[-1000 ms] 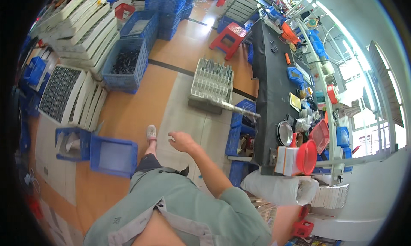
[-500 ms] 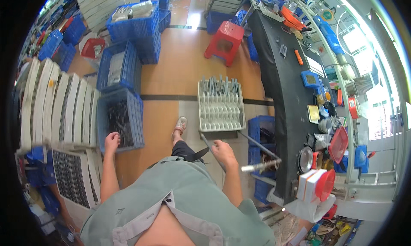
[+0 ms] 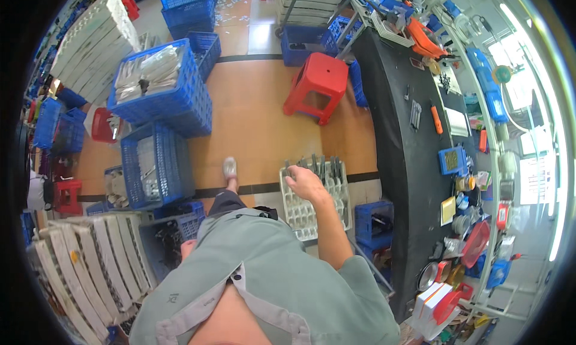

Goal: Manually assembling and inspecting small metal slide rails or hardware components.

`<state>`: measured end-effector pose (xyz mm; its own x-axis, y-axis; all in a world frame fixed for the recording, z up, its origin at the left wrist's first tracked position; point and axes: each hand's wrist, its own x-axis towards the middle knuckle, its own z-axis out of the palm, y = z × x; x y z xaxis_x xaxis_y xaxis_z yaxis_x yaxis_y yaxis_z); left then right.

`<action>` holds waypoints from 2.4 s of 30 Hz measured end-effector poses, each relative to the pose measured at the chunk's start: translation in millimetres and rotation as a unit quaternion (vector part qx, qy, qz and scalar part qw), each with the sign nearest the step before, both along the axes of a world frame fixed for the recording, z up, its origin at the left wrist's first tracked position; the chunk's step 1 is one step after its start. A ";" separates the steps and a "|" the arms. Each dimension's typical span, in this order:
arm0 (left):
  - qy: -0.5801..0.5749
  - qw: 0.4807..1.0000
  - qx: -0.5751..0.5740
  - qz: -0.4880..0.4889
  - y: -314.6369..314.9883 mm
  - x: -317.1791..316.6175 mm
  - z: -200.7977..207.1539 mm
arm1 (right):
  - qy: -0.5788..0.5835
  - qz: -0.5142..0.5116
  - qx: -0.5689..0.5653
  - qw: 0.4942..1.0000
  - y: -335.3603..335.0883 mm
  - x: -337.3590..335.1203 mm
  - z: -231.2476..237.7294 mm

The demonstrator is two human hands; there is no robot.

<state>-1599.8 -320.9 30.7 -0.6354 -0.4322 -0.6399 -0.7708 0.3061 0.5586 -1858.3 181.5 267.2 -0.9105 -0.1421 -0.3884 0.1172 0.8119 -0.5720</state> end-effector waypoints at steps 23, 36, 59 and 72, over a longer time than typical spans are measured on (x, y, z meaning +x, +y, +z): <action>0.115 0.933 0.057 -0.337 176.1 -893.1 32.8 | 0.083 -0.428 0.075 0.897 172.5 -383.8 -75.9; 0.069 0.806 0.029 -0.587 398.8 -1094.1 40.6 | 0.204 -0.496 0.286 0.794 430.9 -600.5 -117.6; 0.032 0.857 0.055 -0.512 605.3 -1123.4 -65.1 | 0.183 -0.506 0.420 0.731 489.1 -609.1 -178.1; 0.079 0.974 0.033 -0.210 619.7 -1233.4 -292.9 | 0.187 -0.466 0.347 0.792 533.1 -581.7 -169.7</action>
<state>-2833.2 298.8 -262.2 -0.8396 -0.0742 -0.5382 -0.4890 0.5348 0.6891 -2440.1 714.6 97.5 -0.5639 0.7893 0.2429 0.7787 0.6061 -0.1619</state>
